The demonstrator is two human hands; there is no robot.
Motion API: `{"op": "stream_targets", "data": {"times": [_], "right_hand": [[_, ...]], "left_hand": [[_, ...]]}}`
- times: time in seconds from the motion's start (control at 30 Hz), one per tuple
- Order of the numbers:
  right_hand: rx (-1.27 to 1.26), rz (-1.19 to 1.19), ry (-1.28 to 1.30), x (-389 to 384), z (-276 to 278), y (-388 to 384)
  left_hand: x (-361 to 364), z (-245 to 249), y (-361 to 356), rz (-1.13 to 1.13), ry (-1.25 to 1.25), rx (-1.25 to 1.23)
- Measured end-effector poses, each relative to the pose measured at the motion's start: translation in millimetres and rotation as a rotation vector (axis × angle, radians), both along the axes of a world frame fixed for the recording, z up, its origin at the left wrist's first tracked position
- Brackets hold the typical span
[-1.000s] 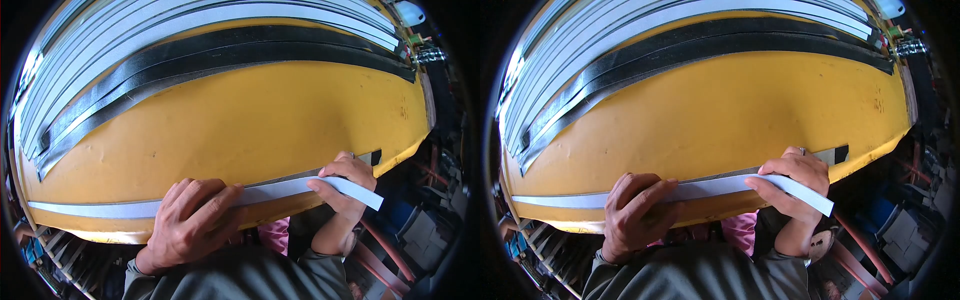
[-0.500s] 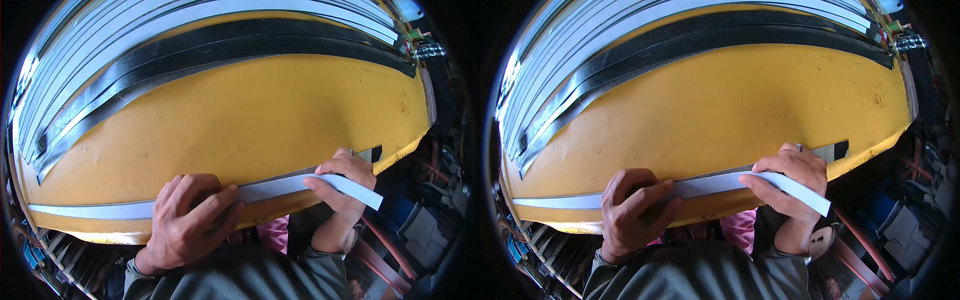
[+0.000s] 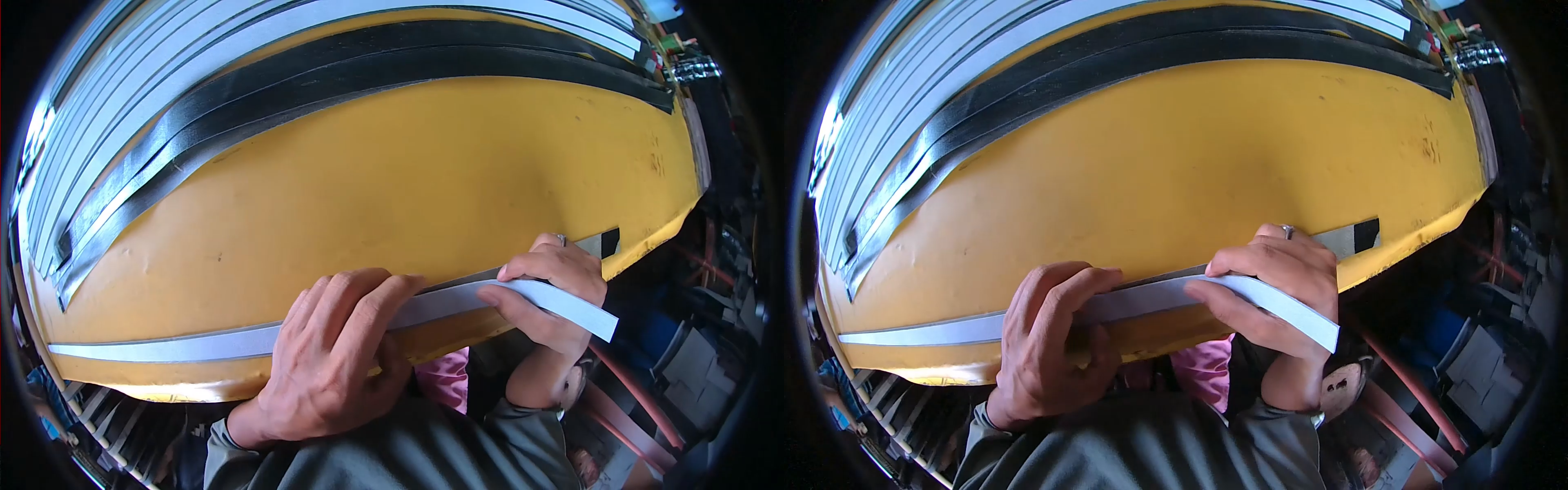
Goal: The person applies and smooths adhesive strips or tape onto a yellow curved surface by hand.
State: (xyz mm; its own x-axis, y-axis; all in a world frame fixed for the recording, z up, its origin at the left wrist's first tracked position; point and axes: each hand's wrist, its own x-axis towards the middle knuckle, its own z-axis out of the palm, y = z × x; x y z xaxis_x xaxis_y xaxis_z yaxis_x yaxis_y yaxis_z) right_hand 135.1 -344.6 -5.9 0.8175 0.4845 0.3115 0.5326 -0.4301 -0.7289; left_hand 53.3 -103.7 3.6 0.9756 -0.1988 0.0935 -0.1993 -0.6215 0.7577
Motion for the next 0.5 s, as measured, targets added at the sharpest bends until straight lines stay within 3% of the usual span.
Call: {"op": "stream_targets", "data": {"times": [0.5], "right_hand": [[0.019, -0.005, 0.033, -0.1, 0.2, 1.0]], "left_hand": [[-2.5, -7.3, -10.7, 0.075, -0.102, 0.057]]}}
